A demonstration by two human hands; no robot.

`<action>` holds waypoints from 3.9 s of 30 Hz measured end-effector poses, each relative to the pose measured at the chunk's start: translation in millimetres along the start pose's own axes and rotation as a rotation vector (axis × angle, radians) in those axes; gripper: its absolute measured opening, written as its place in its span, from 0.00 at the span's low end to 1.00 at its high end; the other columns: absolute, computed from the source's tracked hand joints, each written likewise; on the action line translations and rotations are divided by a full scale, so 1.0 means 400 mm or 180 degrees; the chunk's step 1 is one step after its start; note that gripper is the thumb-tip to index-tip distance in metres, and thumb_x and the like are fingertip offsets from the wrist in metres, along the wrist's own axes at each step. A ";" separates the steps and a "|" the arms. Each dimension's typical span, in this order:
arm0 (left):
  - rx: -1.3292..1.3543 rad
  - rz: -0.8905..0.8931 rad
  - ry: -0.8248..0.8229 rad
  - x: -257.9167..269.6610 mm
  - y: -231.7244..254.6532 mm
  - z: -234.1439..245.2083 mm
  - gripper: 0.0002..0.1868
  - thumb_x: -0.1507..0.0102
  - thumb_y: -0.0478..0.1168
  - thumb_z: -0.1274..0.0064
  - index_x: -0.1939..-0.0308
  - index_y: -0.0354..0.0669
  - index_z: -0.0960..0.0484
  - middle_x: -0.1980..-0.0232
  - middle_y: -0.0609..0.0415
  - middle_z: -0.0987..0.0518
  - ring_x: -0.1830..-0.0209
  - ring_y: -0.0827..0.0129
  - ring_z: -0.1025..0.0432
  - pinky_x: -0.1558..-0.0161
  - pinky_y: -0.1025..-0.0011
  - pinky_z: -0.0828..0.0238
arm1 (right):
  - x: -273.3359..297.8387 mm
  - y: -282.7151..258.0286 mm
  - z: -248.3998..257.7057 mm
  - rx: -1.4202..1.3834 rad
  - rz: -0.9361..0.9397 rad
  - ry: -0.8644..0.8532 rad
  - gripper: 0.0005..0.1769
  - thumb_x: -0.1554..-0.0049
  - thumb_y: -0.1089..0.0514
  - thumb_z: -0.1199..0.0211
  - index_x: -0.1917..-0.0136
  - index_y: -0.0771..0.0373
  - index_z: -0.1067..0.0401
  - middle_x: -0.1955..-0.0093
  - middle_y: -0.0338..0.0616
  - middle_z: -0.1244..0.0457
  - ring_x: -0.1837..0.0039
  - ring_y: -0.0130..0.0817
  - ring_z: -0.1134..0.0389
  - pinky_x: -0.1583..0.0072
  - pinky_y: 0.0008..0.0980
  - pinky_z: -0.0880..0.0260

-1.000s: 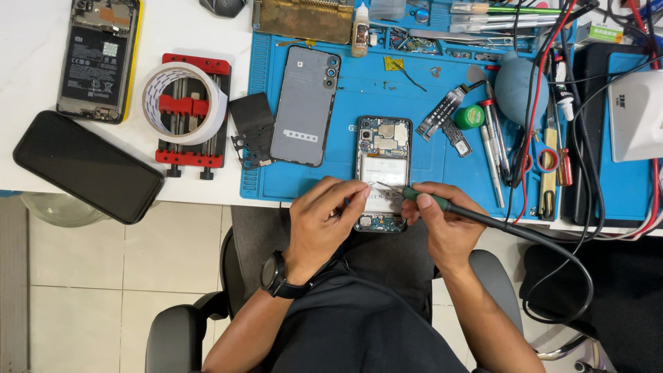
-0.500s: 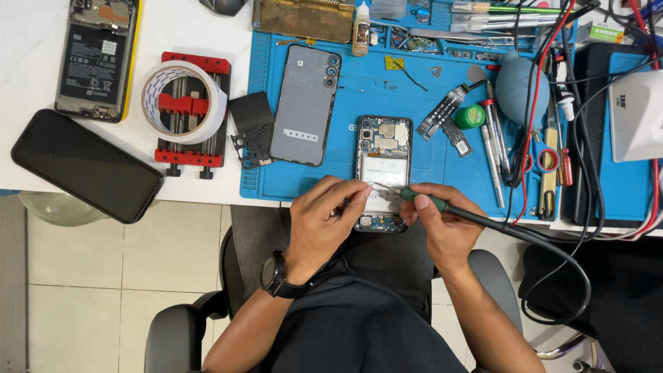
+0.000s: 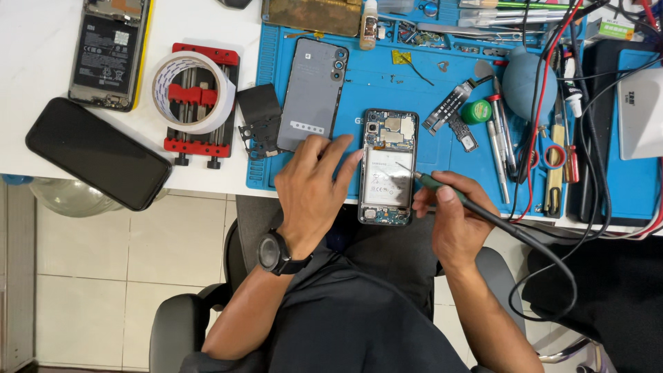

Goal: The person uses a soldering iron and tweezers to work on the internal components of a disassembled smartphone. They heat and remove small parts from the motherboard, placing them on the blue mat, and later use a small brush to clean the area.

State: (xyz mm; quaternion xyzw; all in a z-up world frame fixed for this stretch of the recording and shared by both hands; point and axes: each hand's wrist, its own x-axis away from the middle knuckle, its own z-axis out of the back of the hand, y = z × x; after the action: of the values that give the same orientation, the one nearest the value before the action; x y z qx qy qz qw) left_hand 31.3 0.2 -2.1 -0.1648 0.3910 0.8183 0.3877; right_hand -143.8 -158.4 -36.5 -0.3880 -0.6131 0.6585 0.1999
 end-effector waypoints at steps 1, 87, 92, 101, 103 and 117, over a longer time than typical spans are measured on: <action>-0.0010 0.0007 -0.0003 -0.001 0.002 0.006 0.08 0.27 0.45 0.36 0.51 0.47 0.10 0.65 0.60 0.28 0.72 0.67 0.26 0.72 0.71 0.27 | 0.005 -0.001 0.002 -0.0007 -0.0008 -0.0006 0.18 0.32 0.59 0.40 0.41 0.80 0.25 0.66 0.72 0.32 0.63 0.53 0.23 0.65 0.42 0.22; 0.1469 -0.0642 -0.0253 0.037 0.108 0.218 0.12 0.31 0.31 0.27 0.49 0.37 0.16 0.52 0.49 0.13 0.66 0.61 0.27 0.62 0.67 0.25 | 0.026 -0.257 -0.109 -0.0319 -0.0883 -0.1009 0.18 0.37 0.67 0.32 0.36 0.67 0.33 0.51 0.55 0.31 0.50 0.40 0.26 0.46 0.34 0.18; 0.1759 -0.0504 -0.0267 0.044 0.096 0.211 0.07 0.29 0.30 0.34 0.49 0.35 0.16 0.52 0.47 0.14 0.63 0.58 0.23 0.60 0.64 0.24 | 0.020 -0.244 -0.119 -0.0317 -0.0828 -0.1031 0.18 0.37 0.67 0.32 0.36 0.66 0.32 0.51 0.55 0.30 0.48 0.41 0.26 0.46 0.35 0.18; 0.0251 0.0816 0.1230 0.120 -0.098 0.210 0.02 0.28 0.31 0.38 0.52 0.38 0.14 0.54 0.49 0.12 0.56 0.60 0.23 0.41 0.54 0.27 | 0.018 -0.167 -0.098 0.0342 -0.0108 -0.0654 0.18 0.30 0.59 0.41 0.31 0.73 0.32 0.48 0.63 0.30 0.52 0.49 0.26 0.47 0.41 0.18; -0.0390 0.0803 0.1646 0.131 -0.202 0.225 0.02 0.27 0.29 0.40 0.53 0.32 0.17 0.55 0.45 0.15 0.53 0.54 0.21 0.27 0.40 0.30 | 0.014 -0.144 -0.081 0.0482 -0.0081 -0.0619 0.18 0.29 0.58 0.41 0.32 0.72 0.32 0.49 0.62 0.30 0.53 0.48 0.26 0.48 0.41 0.19; -0.0253 0.0776 0.1280 0.025 -0.353 0.253 0.02 0.23 0.30 0.42 0.52 0.35 0.17 0.54 0.48 0.16 0.54 0.59 0.24 0.26 0.43 0.24 | 0.011 -0.082 -0.045 0.0088 -0.0321 -0.0270 0.19 0.30 0.59 0.39 0.30 0.71 0.31 0.51 0.64 0.32 0.53 0.51 0.28 0.48 0.42 0.23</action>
State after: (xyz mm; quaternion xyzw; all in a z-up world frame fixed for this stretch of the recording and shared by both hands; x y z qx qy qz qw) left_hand 136.1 138.6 -15.5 -0.2913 0.4448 0.8246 0.1935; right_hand -139.8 -137.8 -5.2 -0.3256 -0.6307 0.6718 0.2119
